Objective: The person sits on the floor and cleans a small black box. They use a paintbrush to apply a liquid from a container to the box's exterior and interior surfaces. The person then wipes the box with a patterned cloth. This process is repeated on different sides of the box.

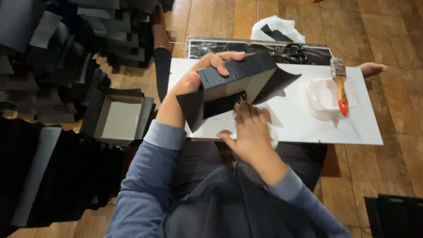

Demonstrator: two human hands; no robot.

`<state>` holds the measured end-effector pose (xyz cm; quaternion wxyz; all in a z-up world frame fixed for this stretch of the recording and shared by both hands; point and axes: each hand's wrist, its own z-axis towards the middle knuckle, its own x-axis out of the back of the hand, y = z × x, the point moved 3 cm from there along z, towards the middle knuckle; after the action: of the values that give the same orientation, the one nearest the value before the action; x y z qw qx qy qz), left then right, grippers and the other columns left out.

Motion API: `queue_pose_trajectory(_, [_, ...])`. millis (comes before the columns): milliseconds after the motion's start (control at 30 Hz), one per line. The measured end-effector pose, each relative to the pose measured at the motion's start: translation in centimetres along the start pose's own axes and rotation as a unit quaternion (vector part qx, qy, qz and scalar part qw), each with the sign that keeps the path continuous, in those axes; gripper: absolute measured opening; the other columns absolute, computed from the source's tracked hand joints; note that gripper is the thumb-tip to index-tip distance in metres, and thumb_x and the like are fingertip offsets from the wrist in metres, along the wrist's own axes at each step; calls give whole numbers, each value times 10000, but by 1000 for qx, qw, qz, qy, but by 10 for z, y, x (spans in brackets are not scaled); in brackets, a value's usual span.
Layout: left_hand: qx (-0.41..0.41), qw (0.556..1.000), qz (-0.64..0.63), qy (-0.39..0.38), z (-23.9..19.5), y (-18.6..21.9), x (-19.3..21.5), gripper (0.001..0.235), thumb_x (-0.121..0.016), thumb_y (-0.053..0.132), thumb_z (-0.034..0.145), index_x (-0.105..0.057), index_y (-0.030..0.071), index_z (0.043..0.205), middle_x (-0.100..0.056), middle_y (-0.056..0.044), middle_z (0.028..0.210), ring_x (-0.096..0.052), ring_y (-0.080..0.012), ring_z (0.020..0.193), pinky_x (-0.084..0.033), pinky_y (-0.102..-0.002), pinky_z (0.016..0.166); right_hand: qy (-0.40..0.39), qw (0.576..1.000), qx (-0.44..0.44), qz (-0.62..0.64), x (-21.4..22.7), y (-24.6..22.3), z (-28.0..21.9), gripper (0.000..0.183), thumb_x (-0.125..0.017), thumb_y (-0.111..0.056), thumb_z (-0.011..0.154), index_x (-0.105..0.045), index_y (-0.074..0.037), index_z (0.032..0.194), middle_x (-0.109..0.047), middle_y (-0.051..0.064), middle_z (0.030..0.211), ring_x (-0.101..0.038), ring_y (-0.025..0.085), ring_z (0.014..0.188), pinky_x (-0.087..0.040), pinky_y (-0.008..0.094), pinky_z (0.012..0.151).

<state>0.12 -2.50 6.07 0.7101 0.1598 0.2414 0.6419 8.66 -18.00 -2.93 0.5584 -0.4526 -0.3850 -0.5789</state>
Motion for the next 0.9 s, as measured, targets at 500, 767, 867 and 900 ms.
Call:
queue_pose_trajectory(500, [3,1000,27,-8,-1,-8,10,727,-448,668,932,-452,-40,1094,-352,-332,1428,-424,-428,1354,-379,-456,1117,6,985,110,135,-11,-42,28,266,-473,-229,815,-668,-53,858,-575,81,896,-531,329,1057,-403,437,885])
queue_pose_trajectory(767, [29,996,82,0,3,2,-1,704,-434,686,940,-484,3,1101,-393,-301,1437,-444,-374,1358,-359,-420,1124,169,978,9,-121,-9,21,18,364,-576,-161,760,-693,-90,1097,-681,94,1045,-608,272,861,-471,408,636])
queue_pose_trajectory(867, [48,992,120,8,2,6,0,722,-433,716,921,-503,21,1103,-411,-284,1433,-440,-374,1357,-355,-423,1120,276,955,83,67,-16,44,8,224,-662,-139,729,-708,-132,948,-660,60,972,-593,261,743,-486,393,651])
queue_pose_trajectory(900, [45,992,121,9,1,8,-2,722,-433,716,921,-503,21,1103,-411,-284,1433,-440,-374,1357,-355,-423,1120,276,955,86,66,-15,59,-6,224,-662,-139,729,-708,-132,948,-660,60,972,-593,261,743,-486,393,651])
